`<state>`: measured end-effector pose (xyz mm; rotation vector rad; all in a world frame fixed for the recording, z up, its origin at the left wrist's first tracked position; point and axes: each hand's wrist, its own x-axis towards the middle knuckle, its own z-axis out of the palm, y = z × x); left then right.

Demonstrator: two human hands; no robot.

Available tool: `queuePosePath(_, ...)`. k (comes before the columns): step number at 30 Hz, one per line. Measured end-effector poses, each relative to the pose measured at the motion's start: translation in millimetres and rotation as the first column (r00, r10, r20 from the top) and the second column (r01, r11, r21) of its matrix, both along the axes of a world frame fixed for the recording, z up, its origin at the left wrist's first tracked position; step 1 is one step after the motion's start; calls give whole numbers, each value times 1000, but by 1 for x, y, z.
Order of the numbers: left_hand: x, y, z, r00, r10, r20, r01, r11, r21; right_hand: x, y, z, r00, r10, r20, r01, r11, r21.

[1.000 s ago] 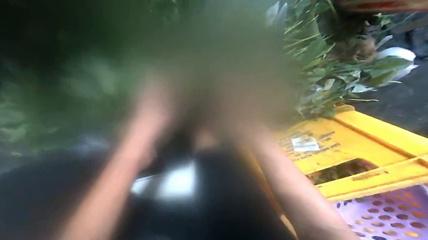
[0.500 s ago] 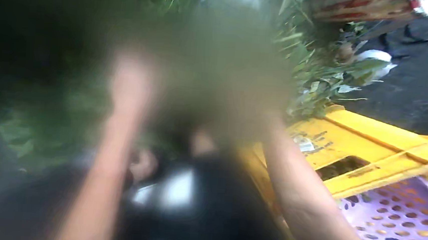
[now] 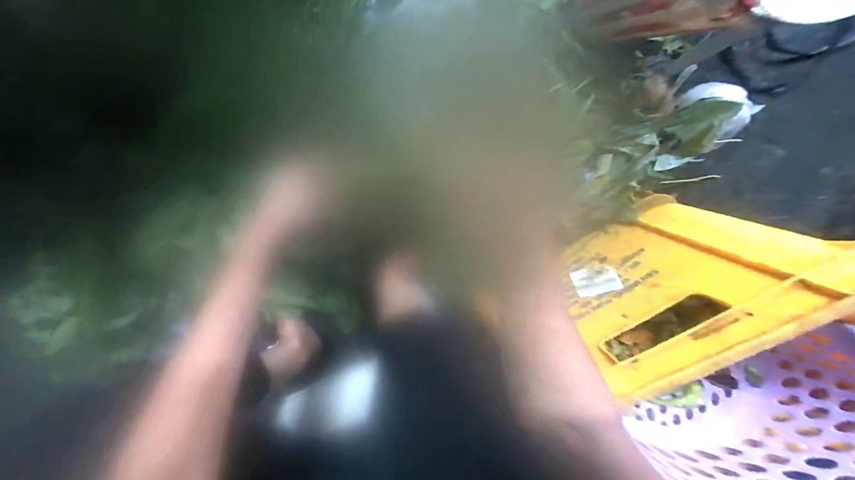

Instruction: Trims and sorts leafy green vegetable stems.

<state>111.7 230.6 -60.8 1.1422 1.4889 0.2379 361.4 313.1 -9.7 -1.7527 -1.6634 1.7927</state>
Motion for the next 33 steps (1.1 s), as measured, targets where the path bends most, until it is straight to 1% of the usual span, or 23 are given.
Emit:
queuePosePath(2, -1, 8, 12, 985, 102, 136, -90, 991, -95, 3, -17, -15, 966, -191, -173, 155, 967, -205)
queuePosePath(3, -1, 10, 16, 978, 125, 167, -105, 987, -121, 3, -27, -30, 941, -254, -226, 195, 948, -253)
queuePosePath(4, -1, 13, 19, 978, 118, 173, -95, 986, -134, 2, -38, -49, 913, -298, -277, 230, 940, -254)
queuePosePath(5, -2, 14, 18, 984, 77, 157, -58, 991, -122, 2, -46, -69, 880, -338, -335, 256, 929, -266)
queuePosePath(7, 0, 14, 19, 995, -88, 37, 90, 993, -70, -5, -60, -87, 782, -471, -409, 354, 875, -331)
queuePosePath(9, 11, 19, 25, 950, -261, -173, 255, 965, -54, -16, -66, -88, 674, -608, -419, 479, 792, -379)
queuePosePath(10, 18, 21, 28, 913, -307, -268, 308, 951, -41, -20, -66, -88, 639, -643, -423, 518, 765, -382)
queuePosePath(12, 29, 25, 33, 862, -334, -381, 366, 931, 12, -25, -66, -88, 594, -663, -454, 551, 748, -370)
queuePosePath(13, 31, 26, 32, 863, -332, -382, 377, 925, 48, -27, -66, -88, 587, -657, -473, 560, 751, -349)
queuePosePath(16, 23, 23, 19, 944, -267, -195, 294, 948, 125, -27, -69, -89, 570, -601, -560, 543, 787, -292)
queuePosePath(17, 19, 22, 17, 960, -247, -130, 263, 957, 124, -26, -71, -89, 590, -566, -576, 531, 809, -251)
queuePosePath(19, 13, 21, 14, 962, -267, -49, 271, 957, 101, -27, -75, -87, 663, -487, -568, 530, 842, -103)
queuePosePath(22, 15, 23, 17, 962, -272, -33, 274, 953, 131, -35, -78, -84, 721, -429, -544, 571, 813, 116)
queuePosePath(23, 16, 23, 21, 970, -242, -37, 244, 962, 122, -37, -79, -82, 761, -393, -517, 550, 813, 191)
queuePosePath(24, 15, 23, 27, 982, -188, -37, 191, 976, 109, -39, -82, -78, 826, -332, -455, 483, 833, 269)
queuePosePath(26, 11, 21, 36, 997, -69, -25, 71, 990, 122, -43, -89, -72, 968, -106, -227, 201, 869, 451)
queuePosePath(27, 9, 20, 40, 1000, -20, -18, 22, 989, 145, -46, -93, -81, 995, 36, -90, 18, 840, 542)
queuePosePath(28, 9, 19, 45, 1000, 18, -16, -15, 988, 150, -47, -98, -89, 975, 212, 71, -215, 798, 563)
queuePosePath(29, 8, 16, 52, 998, 54, -24, -49, 987, 156, -48, -103, -95, 907, 368, 205, -418, 725, 548)
queuePosePath(30, 7, 14, 60, 994, 95, -46, -87, 984, 157, -50, -106, -99, 824, 478, 305, -566, 650, 507)
queuePosePath(31, 6, 12, 70, 987, 149, -66, -137, 976, 168, -50, -107, -101, 765, 533, 362, -643, 592, 487)
queuePosePath(32, 4, 9, 81, 974, 209, -86, -191, 964, 183, -49, -109, -103, 738, 558, 380, -673, 560, 484)
queuePosePath(33, -2, 4, 92, 960, 264, -93, -240, 948, 209, -47, -110, -103, 722, 583, 372, -689, 555, 466)
